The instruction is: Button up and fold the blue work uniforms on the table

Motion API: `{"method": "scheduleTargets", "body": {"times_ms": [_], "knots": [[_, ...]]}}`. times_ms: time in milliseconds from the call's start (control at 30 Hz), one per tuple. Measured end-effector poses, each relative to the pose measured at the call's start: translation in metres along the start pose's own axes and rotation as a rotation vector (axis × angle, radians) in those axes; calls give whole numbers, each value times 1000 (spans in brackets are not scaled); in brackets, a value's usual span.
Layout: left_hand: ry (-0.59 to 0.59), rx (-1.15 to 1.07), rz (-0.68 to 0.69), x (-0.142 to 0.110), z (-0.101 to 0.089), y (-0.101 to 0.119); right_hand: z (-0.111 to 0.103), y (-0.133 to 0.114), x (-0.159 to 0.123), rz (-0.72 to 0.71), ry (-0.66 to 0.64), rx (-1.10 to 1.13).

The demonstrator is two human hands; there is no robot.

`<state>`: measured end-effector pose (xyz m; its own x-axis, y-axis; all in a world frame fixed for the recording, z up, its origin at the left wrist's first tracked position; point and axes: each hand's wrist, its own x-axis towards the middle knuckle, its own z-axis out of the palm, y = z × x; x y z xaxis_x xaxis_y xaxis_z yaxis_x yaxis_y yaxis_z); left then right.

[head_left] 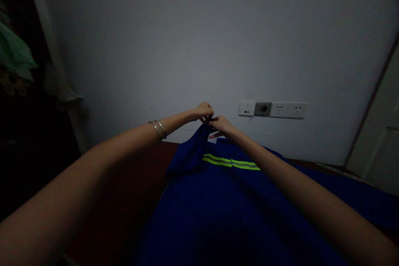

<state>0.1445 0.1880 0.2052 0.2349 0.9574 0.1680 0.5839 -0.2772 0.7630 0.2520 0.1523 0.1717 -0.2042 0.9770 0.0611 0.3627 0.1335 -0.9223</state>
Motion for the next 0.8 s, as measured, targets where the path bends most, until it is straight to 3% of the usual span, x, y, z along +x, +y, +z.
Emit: {"method": "scheduleTargets", "body": {"times_ms": [167, 333, 567, 800], "knots": [[36, -61, 67, -1, 3, 2, -10, 0, -8, 15, 22, 84], [106, -82, 99, 6, -6, -8, -36, 7, -27, 40, 34, 162], [206, 80, -33, 19, -23, -36, -80, 25, -70, 82, 115, 242], [240, 203, -228, 36, -15, -80, -112, 71, -108, 195, 213, 184]]}}
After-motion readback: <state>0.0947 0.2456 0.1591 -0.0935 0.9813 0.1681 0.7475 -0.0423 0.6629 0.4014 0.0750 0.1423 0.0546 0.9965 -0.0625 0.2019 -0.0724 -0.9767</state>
